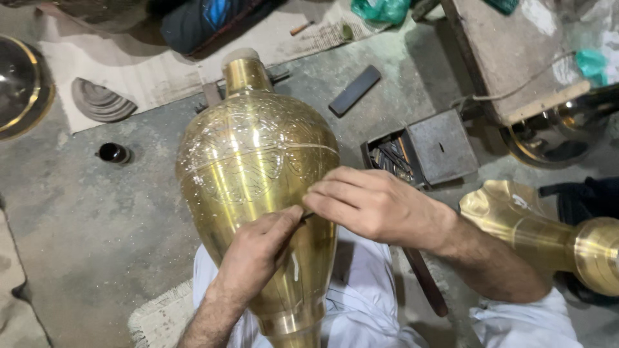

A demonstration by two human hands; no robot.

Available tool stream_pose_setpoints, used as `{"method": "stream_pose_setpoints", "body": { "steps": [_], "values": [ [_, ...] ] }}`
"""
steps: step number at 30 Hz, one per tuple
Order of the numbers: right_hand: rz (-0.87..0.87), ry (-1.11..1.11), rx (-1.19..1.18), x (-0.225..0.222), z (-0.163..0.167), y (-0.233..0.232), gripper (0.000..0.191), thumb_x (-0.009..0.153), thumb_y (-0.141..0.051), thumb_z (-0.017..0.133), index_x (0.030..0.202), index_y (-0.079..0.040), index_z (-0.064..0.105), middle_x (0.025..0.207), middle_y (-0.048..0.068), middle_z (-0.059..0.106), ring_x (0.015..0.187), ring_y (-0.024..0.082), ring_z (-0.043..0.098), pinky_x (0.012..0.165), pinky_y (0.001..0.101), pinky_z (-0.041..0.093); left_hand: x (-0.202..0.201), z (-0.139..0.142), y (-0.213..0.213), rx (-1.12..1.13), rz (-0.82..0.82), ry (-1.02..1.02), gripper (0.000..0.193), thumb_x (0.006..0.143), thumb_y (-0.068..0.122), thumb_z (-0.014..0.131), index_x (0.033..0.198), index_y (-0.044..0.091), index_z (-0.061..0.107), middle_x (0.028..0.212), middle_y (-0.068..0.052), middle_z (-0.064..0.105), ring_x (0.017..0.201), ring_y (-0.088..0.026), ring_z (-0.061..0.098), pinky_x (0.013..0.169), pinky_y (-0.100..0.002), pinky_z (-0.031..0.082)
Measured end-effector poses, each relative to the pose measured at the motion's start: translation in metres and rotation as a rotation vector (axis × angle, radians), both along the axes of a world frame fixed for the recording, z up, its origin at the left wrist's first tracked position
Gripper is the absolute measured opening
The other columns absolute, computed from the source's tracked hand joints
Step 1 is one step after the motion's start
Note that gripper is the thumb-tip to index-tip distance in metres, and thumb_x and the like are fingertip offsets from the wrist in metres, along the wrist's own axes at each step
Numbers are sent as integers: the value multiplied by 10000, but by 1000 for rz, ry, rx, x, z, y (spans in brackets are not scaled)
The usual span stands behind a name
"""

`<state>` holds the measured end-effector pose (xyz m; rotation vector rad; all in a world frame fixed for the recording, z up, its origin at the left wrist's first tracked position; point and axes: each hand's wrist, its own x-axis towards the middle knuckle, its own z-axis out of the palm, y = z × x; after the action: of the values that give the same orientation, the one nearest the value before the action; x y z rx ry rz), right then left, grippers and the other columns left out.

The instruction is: The person sits on the floor with a large brass vase on their lap and engraves decorative floral patterns into its surface using a small chisel, striking and carving along pre-drawn lines, repositioning the vase and switching chisels from a box as they work across different areas.

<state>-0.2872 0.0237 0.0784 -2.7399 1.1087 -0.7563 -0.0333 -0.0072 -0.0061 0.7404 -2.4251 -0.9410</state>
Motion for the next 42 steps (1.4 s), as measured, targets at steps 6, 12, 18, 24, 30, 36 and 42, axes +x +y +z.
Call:
{"method": "stream_pose_setpoints", "body": {
  "steps": [6, 12, 18, 24, 30, 36, 42],
  "values": [
    [25, 52, 40, 7, 32, 8, 338, 937, -247, 666, 1167, -1, 694, 1124, 130, 727, 1064, 272, 712, 892, 407, 611, 6, -16, -1, -33, -83, 3, 559, 800, -47, 663, 1352, 22, 605, 1244, -187, 712, 1138, -374, 701, 934, -443, 595],
    [30, 20, -53, 69, 33, -24, 510, 1001, -482, 535, 1258, -59, 658, 1351, 202, 557, 1127, 373, 685, 899, 470, 591, 10, -33, -1, -19, -138, 5, 317, 805, 85, 716, 1121, 87, 713, 1147, -149, 731, 1078, -369, 716, 910, -457, 576],
    [201, 649, 260, 43, 10, -3, 422, 953, -354, 616, 1226, -33, 635, 1238, 154, 504, 860, 250, 573, 601, 363, 537, 10, -25, -21, 30, -220, -79, 357, 800, 27, 685, 1155, 58, 715, 1211, -125, 726, 1074, -334, 721, 911, -410, 594],
    [530, 962, 15, 42, 6, 12, 243, 851, -240, 704, 964, -28, 734, 1074, 104, 544, 867, 205, 568, 614, 310, 532, -5, -14, -41, -75, -441, -154, 375, 827, 81, 710, 1202, 68, 717, 1257, -103, 703, 1136, -279, 689, 948, -408, 578],
    [685, 1082, 160, 80, 13, 19, 269, 838, -203, 727, 834, 66, 740, 926, 126, 571, 777, 255, 583, 580, 358, 525, -1, -5, -56, -278, -517, -103, 324, 841, 257, 716, 1153, 177, 753, 1229, 32, 733, 1447, -259, 431, 1231, -502, 312],
    [489, 766, 181, 92, 0, -15, 216, 866, -100, 704, 984, 81, 704, 844, 111, 576, 613, 164, 606, 437, 335, 526, 1, 4, -83, -84, -609, -143, 345, 789, 279, 784, 1132, 296, 756, 1239, 119, 719, 1518, -231, 267, 1260, -599, -38],
    [250, 515, 363, 86, 0, -41, 242, 887, -157, 687, 958, 69, 644, 874, 165, 612, 658, 256, 696, 466, 368, 582, -15, 1, -110, -53, -709, -270, 490, 718, 162, 817, 1181, 302, 735, 1306, 124, 684, 1564, -215, 202, 1250, -593, -108]
  ]
}}
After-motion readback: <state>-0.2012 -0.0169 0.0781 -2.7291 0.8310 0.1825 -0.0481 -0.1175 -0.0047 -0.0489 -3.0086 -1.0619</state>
